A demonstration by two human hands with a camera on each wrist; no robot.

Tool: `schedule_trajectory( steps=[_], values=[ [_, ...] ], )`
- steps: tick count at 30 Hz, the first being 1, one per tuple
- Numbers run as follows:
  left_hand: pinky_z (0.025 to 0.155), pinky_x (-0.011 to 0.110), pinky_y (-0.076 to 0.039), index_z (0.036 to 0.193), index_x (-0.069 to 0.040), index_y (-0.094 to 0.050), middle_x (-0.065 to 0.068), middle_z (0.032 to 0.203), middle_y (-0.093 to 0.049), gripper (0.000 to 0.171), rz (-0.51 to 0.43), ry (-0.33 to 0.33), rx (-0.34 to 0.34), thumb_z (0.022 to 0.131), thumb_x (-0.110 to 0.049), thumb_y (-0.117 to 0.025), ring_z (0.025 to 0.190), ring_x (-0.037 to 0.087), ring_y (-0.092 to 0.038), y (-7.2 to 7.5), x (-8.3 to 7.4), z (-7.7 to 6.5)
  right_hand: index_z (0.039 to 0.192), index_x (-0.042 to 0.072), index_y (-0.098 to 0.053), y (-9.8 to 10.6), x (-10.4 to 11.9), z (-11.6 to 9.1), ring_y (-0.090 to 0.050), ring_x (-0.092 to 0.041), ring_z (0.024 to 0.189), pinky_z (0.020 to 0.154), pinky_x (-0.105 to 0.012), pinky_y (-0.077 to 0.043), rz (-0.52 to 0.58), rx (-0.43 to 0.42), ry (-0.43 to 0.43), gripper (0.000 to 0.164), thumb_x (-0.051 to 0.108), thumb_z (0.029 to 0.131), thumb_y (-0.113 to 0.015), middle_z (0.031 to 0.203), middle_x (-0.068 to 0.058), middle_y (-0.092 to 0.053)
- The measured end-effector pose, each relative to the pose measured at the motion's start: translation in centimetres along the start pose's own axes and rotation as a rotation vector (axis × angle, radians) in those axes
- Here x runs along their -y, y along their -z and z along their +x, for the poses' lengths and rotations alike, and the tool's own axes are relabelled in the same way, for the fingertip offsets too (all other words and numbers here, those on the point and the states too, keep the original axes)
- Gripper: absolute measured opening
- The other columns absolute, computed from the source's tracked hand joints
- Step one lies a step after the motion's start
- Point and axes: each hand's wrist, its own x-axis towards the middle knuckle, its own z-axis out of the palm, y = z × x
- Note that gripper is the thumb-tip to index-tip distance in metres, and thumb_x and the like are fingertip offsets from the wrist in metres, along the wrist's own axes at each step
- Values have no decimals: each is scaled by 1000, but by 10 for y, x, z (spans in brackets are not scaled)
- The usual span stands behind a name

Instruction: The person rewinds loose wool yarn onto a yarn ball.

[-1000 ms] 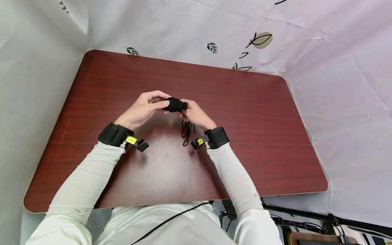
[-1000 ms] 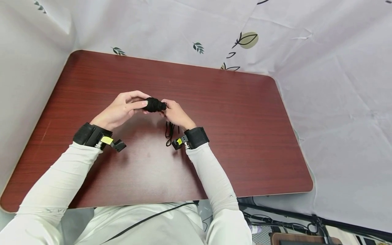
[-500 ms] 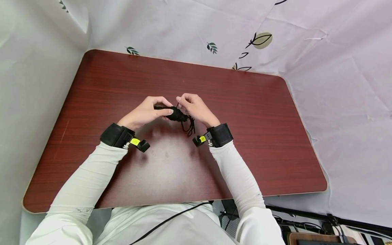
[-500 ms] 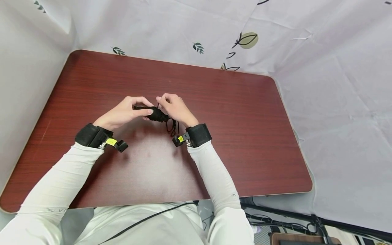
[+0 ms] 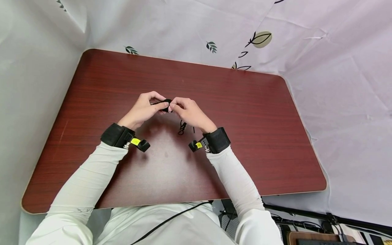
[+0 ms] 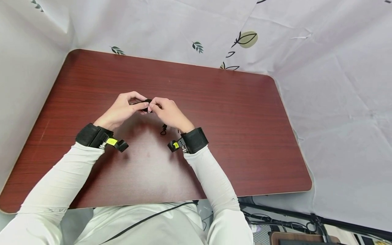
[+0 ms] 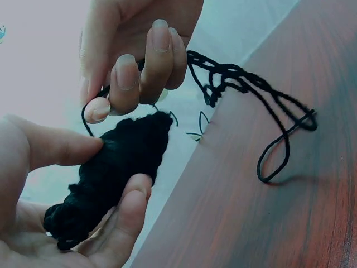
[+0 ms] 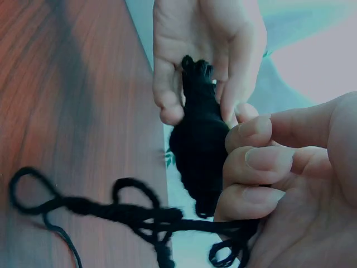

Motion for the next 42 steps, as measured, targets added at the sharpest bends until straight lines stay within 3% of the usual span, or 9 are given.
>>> schedule_trajectory(
  steps=[7,11,16,22,25,27,31,36,42],
  values=[
    [75,25,-57,115,-2,-57,6,102,-58,26,-103,9,-50,94,-16,-63,79,16,-69,2,-3,-1,95,5,-66,-8,-1,-2,-43,-15,62,59,-24,-36,5,27,24,27,19,104,-45,72,-2,-50],
    [76,23,-56,113,-3,-59,5,100,-62,24,-239,-20,-51,93,-14,-65,77,16,-67,3,-5,-3,95,3,-66,-11,-4,-2,-40,-15,61,59,-24,-34,6,45,31,28,20,104,-45,70,-1,-48],
    [78,24,-55,111,-5,-60,5,101,-65,21,-411,-67,15,92,-13,-66,78,17,-64,6,-7,-5,94,5,-66,-12,-13,-1,-39,-13,57,55,-23,-33,75,62,17,28,19,104,-44,69,-1,-48],
    [77,23,-54,112,-6,-60,7,109,-62,20,-443,-82,116,93,-11,-64,80,17,-62,6,-8,-7,97,-3,-63,-10,-29,3,-36,-11,51,49,-22,-32,160,63,-36,31,17,104,-41,72,-12,-50],
    [78,25,-54,115,-5,-61,8,113,-59,22,-393,-81,180,93,-12,-64,83,18,-61,5,-9,-8,93,-2,-60,-6,-34,3,-37,-12,52,51,-23,-33,215,48,-63,25,14,103,-43,74,-16,-50],
    [79,27,-54,117,-5,-61,9,116,-58,25,-319,-85,217,93,-15,-65,85,20,-62,5,-10,-10,89,1,-59,-3,-36,3,-37,-12,53,53,-24,-34,254,30,-73,21,13,101,-46,71,-12,-49],
    [86,34,-54,119,-8,-62,7,121,-59,29,-145,-105,266,93,-21,-66,96,19,-64,3,-13,-12,80,6,-53,6,-37,1,-36,-13,58,57,-25,-34,266,-3,-61,28,24,102,-49,67,0,-39],
    [85,35,-56,114,-7,-64,8,114,-65,26,-54,-132,264,92,-19,-67,96,20,-66,0,-12,-11,76,10,-50,16,-29,1,-35,-15,61,58,-25,-31,188,-31,-55,39,40,101,-48,68,1,-37],
    [76,30,-57,110,-6,-65,8,104,-69,22,23,-121,197,91,-16,-68,85,24,-68,-3,-5,-8,81,8,-58,22,-15,0,-41,-17,59,55,-25,-34,167,-26,-39,36,36,101,-49,69,-3,-48]
  ],
)
